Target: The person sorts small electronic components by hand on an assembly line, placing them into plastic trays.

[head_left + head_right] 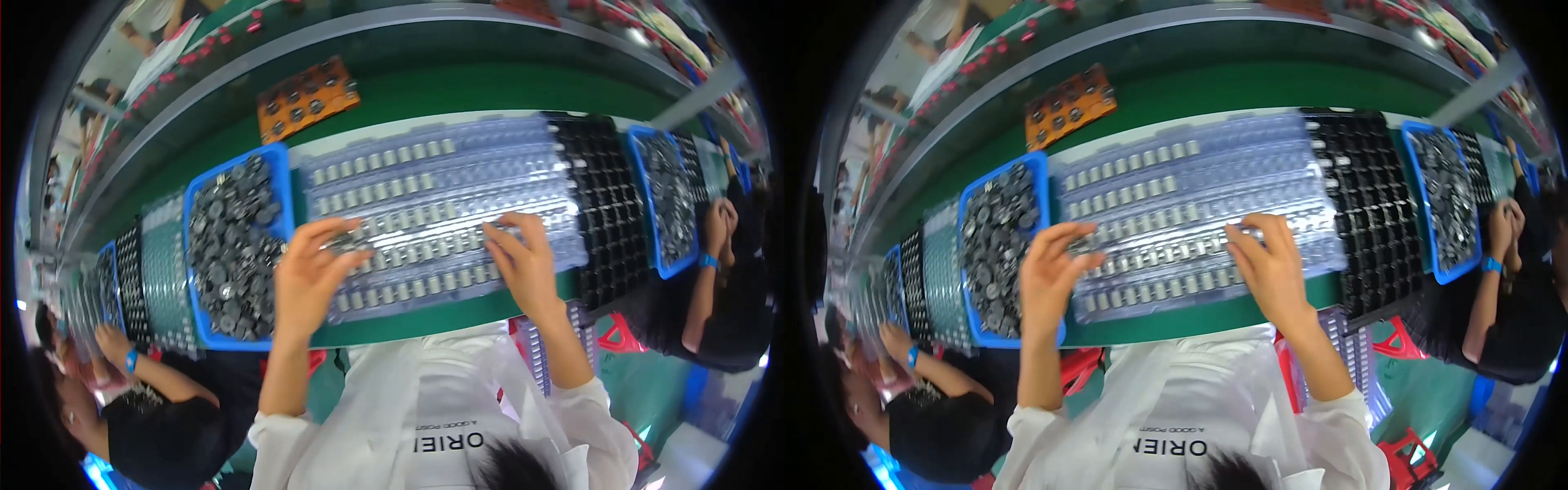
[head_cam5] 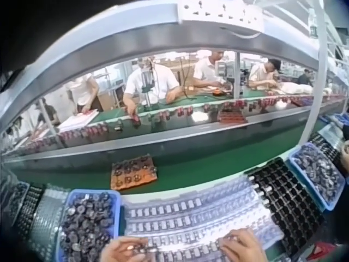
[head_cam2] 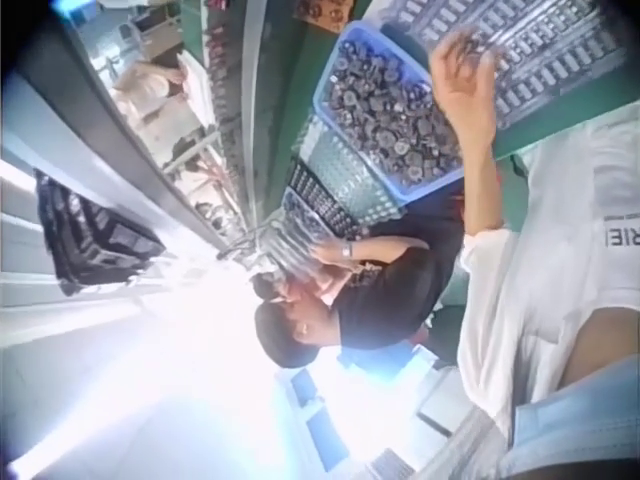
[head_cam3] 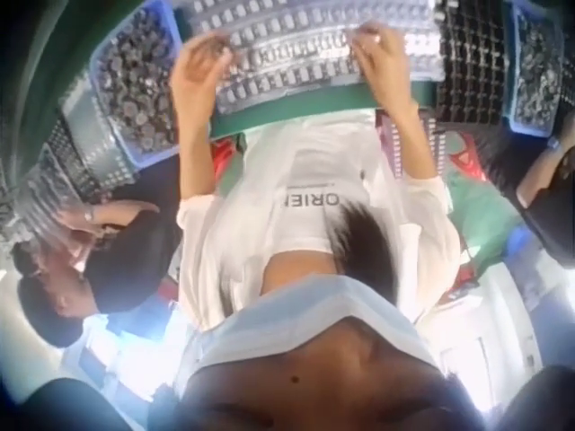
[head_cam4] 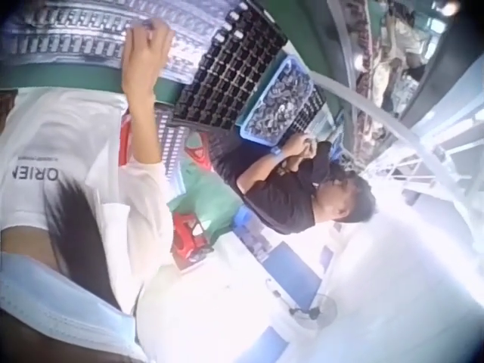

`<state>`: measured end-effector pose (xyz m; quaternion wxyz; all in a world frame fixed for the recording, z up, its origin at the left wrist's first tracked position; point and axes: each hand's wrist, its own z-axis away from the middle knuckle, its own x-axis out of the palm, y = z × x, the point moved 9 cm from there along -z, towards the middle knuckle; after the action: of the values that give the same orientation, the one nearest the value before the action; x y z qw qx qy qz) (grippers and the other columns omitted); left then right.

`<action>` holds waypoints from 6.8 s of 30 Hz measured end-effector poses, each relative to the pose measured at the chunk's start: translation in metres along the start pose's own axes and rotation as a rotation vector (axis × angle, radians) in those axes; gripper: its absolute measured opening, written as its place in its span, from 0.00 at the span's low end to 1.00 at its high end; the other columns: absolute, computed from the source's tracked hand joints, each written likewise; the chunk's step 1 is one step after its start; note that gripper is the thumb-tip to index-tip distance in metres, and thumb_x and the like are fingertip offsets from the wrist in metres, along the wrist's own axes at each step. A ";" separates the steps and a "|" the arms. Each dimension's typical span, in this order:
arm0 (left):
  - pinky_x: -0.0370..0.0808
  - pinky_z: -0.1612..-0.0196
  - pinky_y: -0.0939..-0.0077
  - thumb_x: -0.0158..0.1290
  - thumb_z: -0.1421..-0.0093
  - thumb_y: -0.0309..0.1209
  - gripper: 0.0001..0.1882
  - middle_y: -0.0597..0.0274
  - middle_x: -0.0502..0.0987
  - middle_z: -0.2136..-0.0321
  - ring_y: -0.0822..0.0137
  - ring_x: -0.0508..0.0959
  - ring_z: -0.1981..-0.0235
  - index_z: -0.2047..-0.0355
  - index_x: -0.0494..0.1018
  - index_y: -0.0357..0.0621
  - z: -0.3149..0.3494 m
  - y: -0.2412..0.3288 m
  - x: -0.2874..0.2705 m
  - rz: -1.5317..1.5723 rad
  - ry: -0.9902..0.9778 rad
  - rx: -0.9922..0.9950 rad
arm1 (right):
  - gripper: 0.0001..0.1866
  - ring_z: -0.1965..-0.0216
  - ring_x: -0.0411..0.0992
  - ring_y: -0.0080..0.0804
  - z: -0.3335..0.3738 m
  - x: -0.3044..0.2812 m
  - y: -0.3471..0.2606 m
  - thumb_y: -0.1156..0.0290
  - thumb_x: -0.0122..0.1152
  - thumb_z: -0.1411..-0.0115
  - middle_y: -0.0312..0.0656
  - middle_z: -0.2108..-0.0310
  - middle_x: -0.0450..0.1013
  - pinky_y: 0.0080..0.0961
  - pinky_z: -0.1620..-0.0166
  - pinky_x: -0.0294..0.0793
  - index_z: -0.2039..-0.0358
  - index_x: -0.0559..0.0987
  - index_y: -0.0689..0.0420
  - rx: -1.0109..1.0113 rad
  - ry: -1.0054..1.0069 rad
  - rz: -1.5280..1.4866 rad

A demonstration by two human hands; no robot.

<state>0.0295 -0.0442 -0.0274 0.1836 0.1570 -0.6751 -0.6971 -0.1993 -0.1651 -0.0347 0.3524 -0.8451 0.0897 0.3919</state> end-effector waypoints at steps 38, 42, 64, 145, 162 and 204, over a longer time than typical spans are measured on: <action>0.77 0.56 0.76 0.58 0.48 0.17 0.31 0.54 0.77 0.55 0.72 0.78 0.64 0.44 0.61 0.39 0.027 -0.003 0.069 -0.145 -0.203 0.212 | 0.12 0.64 0.78 0.37 -0.013 -0.012 -0.075 0.88 0.64 0.57 0.45 0.68 0.79 0.27 0.59 0.75 0.70 0.81 0.63 -0.123 -0.027 -0.463; 0.77 0.55 0.76 0.58 0.48 0.17 0.31 0.55 0.77 0.55 0.72 0.78 0.63 0.44 0.62 0.40 0.027 -0.004 0.069 -0.137 -0.207 0.199 | 0.10 0.64 0.77 0.37 -0.011 -0.011 -0.077 0.86 0.65 0.56 0.44 0.67 0.78 0.26 0.62 0.77 0.70 0.81 0.63 -0.157 -0.017 -0.424; 0.69 0.56 0.62 0.46 0.48 0.26 0.11 0.59 0.74 0.61 0.55 0.71 0.59 0.66 0.77 0.40 -0.060 -0.005 -0.090 -1.715 0.080 0.513 | 0.12 0.59 0.76 0.35 -0.007 -0.012 -0.035 0.83 0.67 0.54 0.46 0.61 0.77 0.23 0.59 0.75 0.66 0.80 0.62 0.099 -0.133 -0.492; 0.78 0.55 0.76 0.57 0.46 0.19 0.27 0.60 0.75 0.51 0.69 0.79 0.62 0.45 0.64 0.39 0.033 0.002 0.072 -0.223 -0.230 0.223 | 0.11 0.65 0.78 0.37 -0.007 -0.013 -0.078 0.86 0.65 0.57 0.44 0.68 0.79 0.27 0.60 0.75 0.70 0.82 0.62 -0.145 0.003 -0.391; 0.67 0.47 0.62 0.46 0.56 0.13 0.20 0.49 0.74 0.58 0.50 0.72 0.53 0.60 0.73 0.37 -0.005 0.021 -0.033 -1.055 0.125 0.497 | 0.13 0.60 0.76 0.37 0.010 -0.007 -0.056 0.84 0.68 0.57 0.48 0.62 0.77 0.25 0.58 0.75 0.67 0.79 0.62 0.030 -0.088 -0.329; 0.75 0.66 0.79 0.52 0.48 0.15 0.20 0.55 0.72 0.57 0.67 0.78 0.65 0.53 0.67 0.34 -0.011 -0.048 0.010 0.014 -0.115 -0.087 | 0.08 0.60 0.66 0.44 -0.026 0.040 -0.023 0.78 0.56 0.53 0.43 0.67 0.69 0.36 0.58 0.67 0.70 0.73 0.59 -0.079 0.209 -0.135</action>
<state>0.0235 -0.0573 -0.0758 0.1558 0.1038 -0.6548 -0.7322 -0.1472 -0.1607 -0.0404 0.3333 -0.8986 0.0532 0.2804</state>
